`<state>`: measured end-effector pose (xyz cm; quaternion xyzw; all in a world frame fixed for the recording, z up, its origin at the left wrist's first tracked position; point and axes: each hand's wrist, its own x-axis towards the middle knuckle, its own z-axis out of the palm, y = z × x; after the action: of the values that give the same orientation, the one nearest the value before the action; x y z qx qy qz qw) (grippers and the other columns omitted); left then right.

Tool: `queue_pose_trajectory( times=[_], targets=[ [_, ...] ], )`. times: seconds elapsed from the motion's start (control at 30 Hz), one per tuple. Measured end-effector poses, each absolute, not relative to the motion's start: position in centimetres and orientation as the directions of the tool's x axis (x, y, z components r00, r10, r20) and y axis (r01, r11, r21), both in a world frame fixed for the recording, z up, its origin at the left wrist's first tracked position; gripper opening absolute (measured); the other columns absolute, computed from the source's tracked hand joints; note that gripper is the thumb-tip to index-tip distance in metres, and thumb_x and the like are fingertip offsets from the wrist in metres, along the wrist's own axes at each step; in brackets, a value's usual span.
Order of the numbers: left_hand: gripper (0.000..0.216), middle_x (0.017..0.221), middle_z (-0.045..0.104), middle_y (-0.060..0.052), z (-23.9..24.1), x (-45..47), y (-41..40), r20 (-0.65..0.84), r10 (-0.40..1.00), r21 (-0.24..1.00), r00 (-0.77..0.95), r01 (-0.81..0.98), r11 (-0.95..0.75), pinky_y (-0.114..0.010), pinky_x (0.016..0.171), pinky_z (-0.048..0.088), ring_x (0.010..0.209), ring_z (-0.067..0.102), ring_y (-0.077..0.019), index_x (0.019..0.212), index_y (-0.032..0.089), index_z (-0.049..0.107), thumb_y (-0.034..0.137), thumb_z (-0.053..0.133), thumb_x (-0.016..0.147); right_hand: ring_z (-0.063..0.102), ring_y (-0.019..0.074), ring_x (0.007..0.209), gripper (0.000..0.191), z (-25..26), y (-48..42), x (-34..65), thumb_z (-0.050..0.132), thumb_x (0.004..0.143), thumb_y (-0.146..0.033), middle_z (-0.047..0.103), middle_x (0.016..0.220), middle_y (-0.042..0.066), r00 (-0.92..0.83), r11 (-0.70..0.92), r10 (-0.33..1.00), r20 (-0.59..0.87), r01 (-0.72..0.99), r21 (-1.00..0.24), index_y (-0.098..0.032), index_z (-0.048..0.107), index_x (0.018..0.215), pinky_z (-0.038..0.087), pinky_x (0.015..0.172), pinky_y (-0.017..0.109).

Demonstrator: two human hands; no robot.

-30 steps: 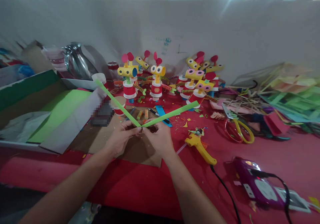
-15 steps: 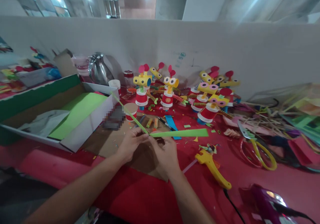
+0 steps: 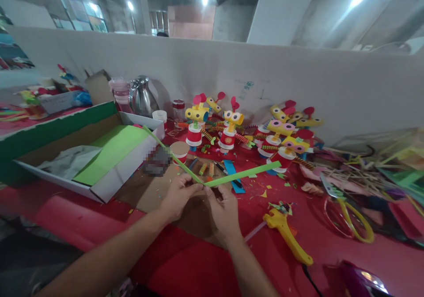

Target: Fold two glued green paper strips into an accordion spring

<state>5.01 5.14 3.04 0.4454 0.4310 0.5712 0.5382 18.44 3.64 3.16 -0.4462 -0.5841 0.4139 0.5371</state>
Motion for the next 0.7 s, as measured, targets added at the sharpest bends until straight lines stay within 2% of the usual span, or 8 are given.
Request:
queue_pose_trajectory(
  times=[0.1,0.23,0.33,0.47,0.6,0.7],
  targets=[
    [0.018,0.061,0.059,0.001,3.45,4.95,5.0,0.043,0.999,0.97,0.028,-0.24,-0.035,-0.025,0.061,0.038,0.061,0.051,-0.0126,0.066,0.015,0.068,0.031,0.076,0.063,0.063,0.0234,0.083,0.022,3.1,3.78,18.55,0.064,0.08,-0.041,0.071,0.087,0.006,0.005,0.282,0.959,0.284,0.101,-0.954,-0.022,0.069,0.09,0.049,0.073,0.034],
    [0.023,0.064,0.063,0.0,3.95,4.97,4.83,0.05,0.996,0.956,0.073,-0.293,-0.026,-0.025,0.062,0.04,0.063,0.053,-0.0127,0.068,0.015,0.07,0.035,0.079,0.061,0.059,0.0204,0.069,0.024,3.18,4.02,18.73,0.065,0.078,-0.045,0.066,0.071,0.003,0.051,0.25,0.964,0.26,0.145,-0.957,-0.02,0.067,0.077,0.046,0.064,0.031],
    [0.023,0.064,0.064,0.0,4.04,4.96,4.82,0.023,0.996,0.954,0.089,-0.299,0.005,-0.025,0.062,0.04,0.062,0.053,-0.0123,0.071,0.014,0.072,0.035,0.078,0.062,0.056,0.0186,0.064,0.025,3.42,4.01,18.68,0.066,0.077,-0.043,0.064,0.068,0.002,0.086,0.223,0.967,0.239,0.167,-0.96,-0.019,0.066,0.071,0.045,0.061,0.03],
    [0.02,0.066,0.065,-0.001,3.69,4.95,4.97,0.007,0.995,0.95,0.095,-0.312,0.023,-0.025,0.064,0.041,0.064,0.054,-0.0124,0.073,0.015,0.074,0.032,0.077,0.064,0.057,0.0186,0.066,0.022,3.65,3.95,18.46,0.063,0.078,-0.039,0.064,0.068,0.002,0.114,0.233,0.961,0.25,0.148,-0.961,-0.019,0.066,0.07,0.046,0.064,0.03],
    [0.017,0.072,0.068,-0.001,3.26,5.03,5.1,-0.04,0.997,0.946,0.069,-0.317,0.06,-0.024,0.065,0.042,0.066,0.056,-0.0118,0.078,0.016,0.075,0.03,0.076,0.068,0.061,0.0193,0.072,0.018,3.29,4.17,18.48,0.064,0.078,-0.038,0.067,0.079,0.004,0.078,0.228,0.969,0.235,0.09,-0.97,-0.02,0.066,0.082,0.047,0.066,0.03],
    [0.015,0.07,0.068,-0.001,3.23,5.12,5.09,-0.028,0.998,0.952,0.06,-0.301,0.045,-0.023,0.066,0.043,0.067,0.056,-0.0114,0.076,0.015,0.074,0.028,0.076,0.068,0.061,0.0189,0.072,0.016,2.87,4.3,18.64,0.063,0.079,-0.036,0.067,0.078,0.004,0.057,0.233,0.97,0.237,0.078,-0.969,-0.02,0.064,0.082,0.046,0.067,0.03]
  ],
)
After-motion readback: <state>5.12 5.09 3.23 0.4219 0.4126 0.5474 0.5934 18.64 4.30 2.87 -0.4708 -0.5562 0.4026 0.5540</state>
